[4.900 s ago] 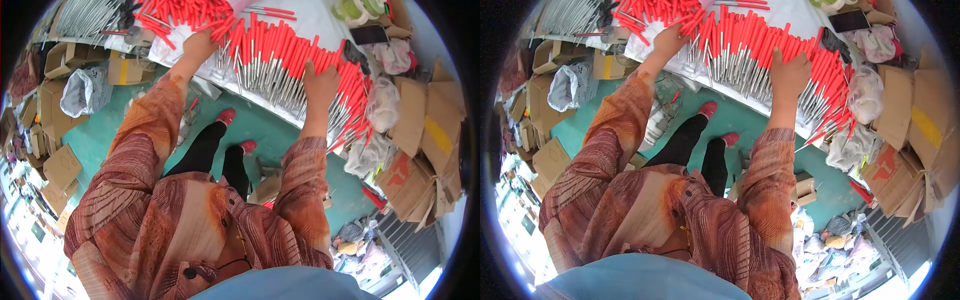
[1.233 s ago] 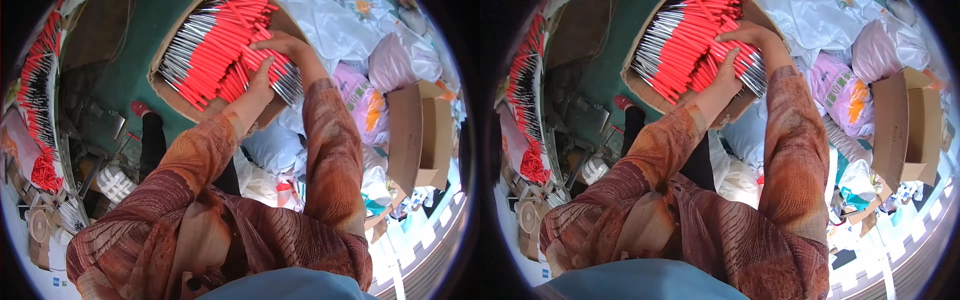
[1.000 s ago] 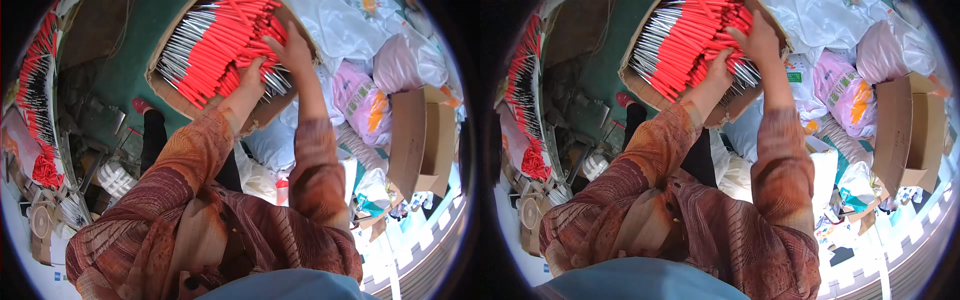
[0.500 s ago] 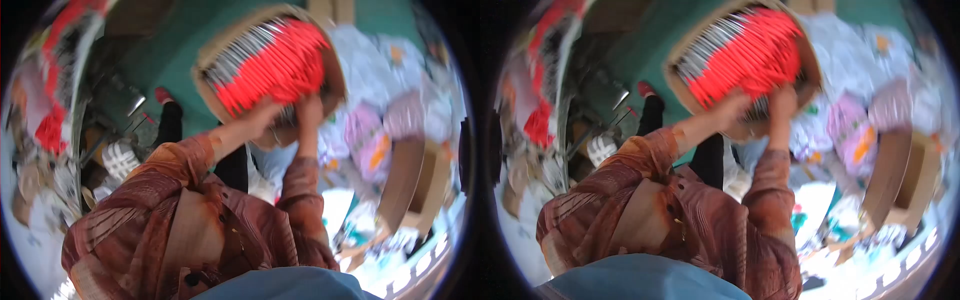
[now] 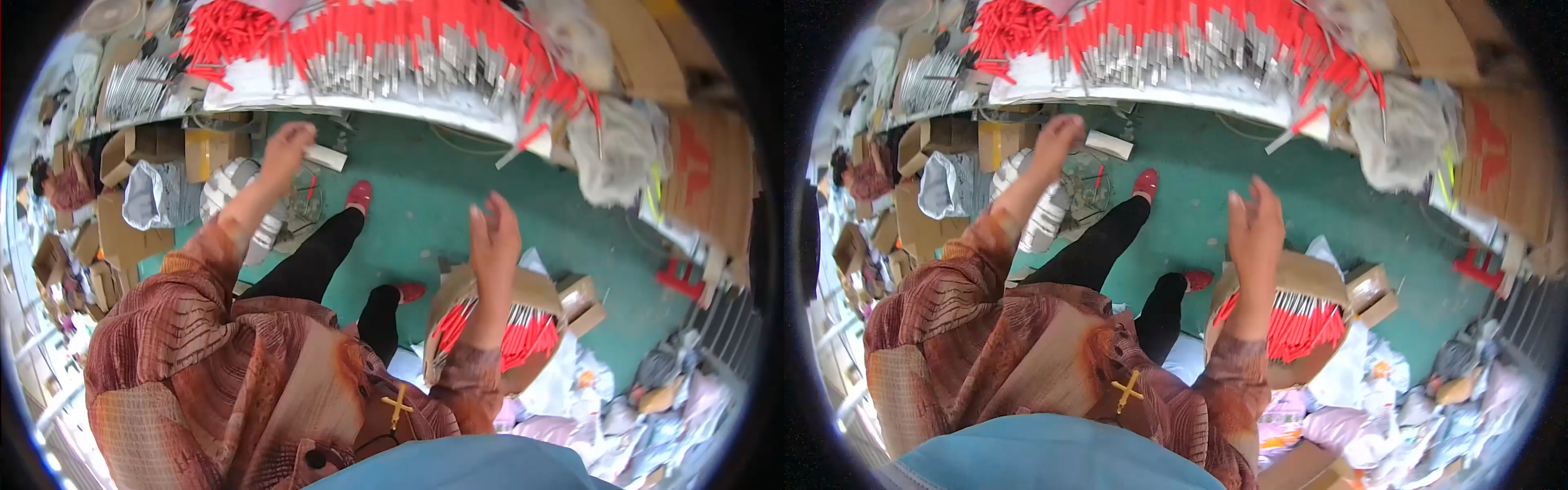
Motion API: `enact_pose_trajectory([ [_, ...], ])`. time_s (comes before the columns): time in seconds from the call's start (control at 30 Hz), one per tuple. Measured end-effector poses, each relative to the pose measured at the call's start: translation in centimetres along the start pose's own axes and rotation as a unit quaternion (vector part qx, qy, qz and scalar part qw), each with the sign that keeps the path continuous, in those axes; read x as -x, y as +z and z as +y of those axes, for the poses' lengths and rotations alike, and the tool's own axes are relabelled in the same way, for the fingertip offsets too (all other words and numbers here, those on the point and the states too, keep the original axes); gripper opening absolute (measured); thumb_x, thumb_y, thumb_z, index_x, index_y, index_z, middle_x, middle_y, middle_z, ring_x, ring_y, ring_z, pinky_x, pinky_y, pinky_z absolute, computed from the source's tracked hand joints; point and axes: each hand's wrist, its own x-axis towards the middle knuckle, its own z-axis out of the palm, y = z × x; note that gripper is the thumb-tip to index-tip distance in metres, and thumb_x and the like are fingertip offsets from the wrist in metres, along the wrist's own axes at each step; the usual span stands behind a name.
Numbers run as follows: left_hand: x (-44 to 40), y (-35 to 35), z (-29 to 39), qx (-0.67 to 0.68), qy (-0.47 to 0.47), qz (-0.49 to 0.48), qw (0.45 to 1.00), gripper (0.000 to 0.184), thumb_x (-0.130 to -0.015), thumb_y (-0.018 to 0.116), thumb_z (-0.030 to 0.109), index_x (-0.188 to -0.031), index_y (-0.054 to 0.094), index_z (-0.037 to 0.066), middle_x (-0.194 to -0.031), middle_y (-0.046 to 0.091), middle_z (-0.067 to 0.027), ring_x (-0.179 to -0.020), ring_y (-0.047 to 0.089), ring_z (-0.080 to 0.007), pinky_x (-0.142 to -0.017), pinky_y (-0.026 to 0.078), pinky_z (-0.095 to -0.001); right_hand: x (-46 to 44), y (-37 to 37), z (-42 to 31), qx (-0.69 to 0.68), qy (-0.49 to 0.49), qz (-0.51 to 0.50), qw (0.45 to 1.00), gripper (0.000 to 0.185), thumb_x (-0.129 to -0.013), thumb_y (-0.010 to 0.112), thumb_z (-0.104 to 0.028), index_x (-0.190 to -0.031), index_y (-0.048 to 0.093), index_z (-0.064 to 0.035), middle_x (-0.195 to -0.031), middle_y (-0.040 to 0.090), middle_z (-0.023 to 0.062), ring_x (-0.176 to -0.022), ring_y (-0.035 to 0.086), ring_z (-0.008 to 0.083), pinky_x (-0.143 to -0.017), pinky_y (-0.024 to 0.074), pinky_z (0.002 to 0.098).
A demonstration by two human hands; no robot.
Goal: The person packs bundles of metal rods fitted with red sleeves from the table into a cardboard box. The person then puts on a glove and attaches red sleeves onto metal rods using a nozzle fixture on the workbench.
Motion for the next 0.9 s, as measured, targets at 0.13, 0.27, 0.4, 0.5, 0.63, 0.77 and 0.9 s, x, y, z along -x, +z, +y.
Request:
enact_pose_trajectory([
  [0.13, -11.7, -6.8, 0.6, -0.003, 0.006, 0.115, 0.993, 0.052, -0.079, 0.067, 0.033, -0.116, 0.056, -0.003, -0.101, 0.062, -0.0111, -0.090, 0.057, -0.0169, -0.076, 0.045, -0.0302, -11.7, 8.7, -9.0, -0.017, -0.155, -0.031, 0.987, 0.043, -0.083, 0.064, -0.022, -0.116, 0.052, 0.0022, -0.106, 0.057, 0.0208, -0.094, 0.058, 0.0302, -0.078, 0.0478, 0.0376],
  [0.27, -17.9, -8.4, 0.4, -0.037, 0.032, 0.111, 0.993, 0.054, -0.077, 0.069, 0.026, -0.120, 0.053, -0.004, -0.109, 0.060, -0.0100, -0.098, 0.055, -0.0175, -0.082, 0.043, -0.0275, -21.8, 16.1, -11.7, 0.207, -0.323, 0.039, 0.923, 0.047, -0.082, 0.063, -0.026, -0.114, 0.051, 0.0070, -0.103, 0.056, 0.0240, -0.093, 0.056, 0.0377, -0.079, 0.0468, 0.0449],
  [0.4, -21.7, -8.7, -1.3, 0.077, -0.025, 0.124, 0.989, 0.058, -0.076, 0.070, 0.026, -0.121, 0.051, -0.004, -0.108, 0.061, -0.0107, -0.099, 0.055, -0.0175, -0.082, 0.043, -0.0279, -25.8, 19.6, -13.7, 0.289, -0.188, 0.015, 0.939, 0.049, -0.080, 0.065, -0.030, -0.106, 0.051, 0.0093, -0.099, 0.055, 0.0287, -0.097, 0.054, 0.0401, -0.079, 0.0470, 0.0477],
  [0.5, -23.2, -8.6, -0.9, -0.018, -0.027, 0.089, 0.995, 0.067, -0.072, 0.074, 0.033, -0.122, 0.050, -0.005, -0.108, 0.061, -0.0111, -0.096, 0.057, -0.0175, -0.082, 0.044, -0.0290, -26.1, 22.2, -13.8, 0.378, -0.151, -0.014, 0.913, 0.066, -0.076, 0.065, -0.047, -0.106, 0.049, 0.0102, -0.101, 0.055, 0.0273, -0.097, 0.053, 0.0408, -0.076, 0.0484, 0.0480],
  [0.63, -24.3, -7.9, 2.2, -0.118, -0.052, 0.010, 0.992, 0.070, -0.065, 0.080, 0.044, -0.112, 0.058, -0.003, -0.098, 0.065, -0.0097, -0.088, 0.060, -0.0164, -0.078, 0.047, -0.0296, -25.6, 25.4, -12.9, 0.458, -0.175, 0.070, 0.869, 0.093, -0.072, 0.060, -0.065, -0.118, 0.043, 0.0139, -0.106, 0.052, 0.0252, -0.095, 0.052, 0.0381, -0.076, 0.0482, 0.0458],
  [0.77, -24.6, -4.1, 3.0, -0.063, -0.060, -0.077, 0.993, 0.058, -0.065, 0.083, 0.036, -0.104, 0.061, -0.002, -0.096, 0.065, -0.0095, -0.085, 0.061, -0.0154, -0.073, 0.049, -0.0289, -25.5, 26.4, -12.7, 0.439, -0.164, 0.115, 0.876, 0.098, -0.071, 0.059, -0.067, -0.120, 0.041, 0.0151, -0.104, 0.052, 0.0250, -0.093, 0.051, 0.0376, -0.077, 0.0466, 0.0450],
  [0.9, -22.6, 0.0, 4.6, 0.123, -0.013, -0.079, 0.989, 0.055, -0.067, 0.082, 0.032, -0.105, 0.060, -0.002, -0.096, 0.065, -0.0083, -0.085, 0.062, -0.0152, -0.071, 0.050, -0.0285, -25.9, 27.9, -13.4, 0.357, -0.160, 0.073, 0.918, 0.095, -0.072, 0.059, -0.067, -0.119, 0.042, 0.0143, -0.102, 0.052, 0.0272, -0.092, 0.050, 0.0400, -0.079, 0.0441, 0.0468],
])
